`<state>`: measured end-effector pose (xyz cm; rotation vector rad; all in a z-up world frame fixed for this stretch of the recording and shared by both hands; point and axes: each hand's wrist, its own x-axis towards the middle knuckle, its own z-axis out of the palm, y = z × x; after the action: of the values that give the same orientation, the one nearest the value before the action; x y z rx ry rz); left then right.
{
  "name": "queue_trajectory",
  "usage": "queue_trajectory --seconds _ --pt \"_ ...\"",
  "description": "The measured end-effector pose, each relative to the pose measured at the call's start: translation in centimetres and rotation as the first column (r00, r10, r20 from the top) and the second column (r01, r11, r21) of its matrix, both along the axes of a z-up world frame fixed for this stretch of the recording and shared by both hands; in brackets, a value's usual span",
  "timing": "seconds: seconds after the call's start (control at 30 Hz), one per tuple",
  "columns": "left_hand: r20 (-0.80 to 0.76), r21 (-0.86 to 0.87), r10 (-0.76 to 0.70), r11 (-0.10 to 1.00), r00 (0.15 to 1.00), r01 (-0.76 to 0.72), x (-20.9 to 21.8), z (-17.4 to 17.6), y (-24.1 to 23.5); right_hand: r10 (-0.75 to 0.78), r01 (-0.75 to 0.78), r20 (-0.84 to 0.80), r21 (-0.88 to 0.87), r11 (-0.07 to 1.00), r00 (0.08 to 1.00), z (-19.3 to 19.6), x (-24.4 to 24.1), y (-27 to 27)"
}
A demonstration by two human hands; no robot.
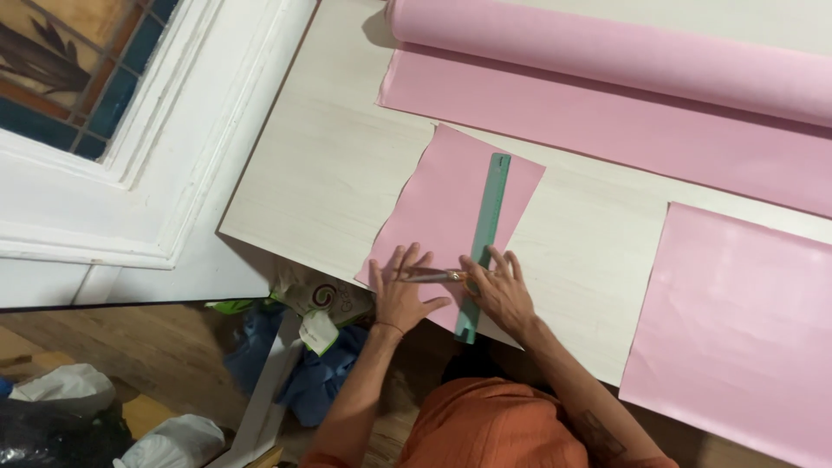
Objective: Measuring, marking, and cutting pieces from a roll of pink material on a cutting table.
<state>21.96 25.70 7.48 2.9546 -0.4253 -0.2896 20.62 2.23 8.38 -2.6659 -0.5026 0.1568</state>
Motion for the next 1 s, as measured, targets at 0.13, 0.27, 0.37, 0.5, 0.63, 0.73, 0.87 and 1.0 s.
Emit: queue_trajectory --seconds 0.13,0.27,0.37,0.5,0.63,0.73,0.87,1.0 --pt "0.017 0.017 0.071 0.997 0.997 -0.072 2.3 0.7 5.3 -0.077 0.072 -0.114 -0.045 0.996 0.990 -0.8 0.0 -2.0" --pt "-0.082 0.075 0.264 0.963 0.961 -0.258 6.0 1.4 14.1 -0.143 0.143 -0.016 0.042 0.989 0.990 -1.4 -1.3 -6.0" --pt "-0.146 0.054 0.357 0.934 0.923 -0.353 8.9 1.4 20.0 -0.228 0.231 -0.064 0.047 0.972 0.972 -0.6 -2.4 -7.0" --pt "-0.173 0.031 0.321 0.947 0.931 -0.320 12.7 -0.4 23.4 -0.244 0.258 -0.098 0.173 0.951 0.965 -1.4 -3.2 -7.7" --pt "-0.167 0.029 0.295 0.955 0.941 -0.295 15.5 -0.7 23.2 -0.332 0.491 -0.406 0.396 0.776 0.851 -5.2 -3.4 -11.2" --pt "-0.017 -0.020 0.217 0.976 0.976 -0.217 16.6 -0.2 20.4 -0.461 0.596 -0.396 0.358 0.719 0.794 -6.2 -3.5 -14.0" --pt "0.186 -0.181 0.118 0.980 0.976 -0.084 16.7 -0.3 10.3 -0.649 0.685 -0.301 0.020 0.728 0.699 -0.4 -2.4 -14.6" --pt "0.267 -0.304 -0.046 0.944 0.963 0.129 15.5 2.0 -2.4 -0.643 0.618 -0.254 -0.178 0.766 0.723 -1.5 -1.6 -15.1"
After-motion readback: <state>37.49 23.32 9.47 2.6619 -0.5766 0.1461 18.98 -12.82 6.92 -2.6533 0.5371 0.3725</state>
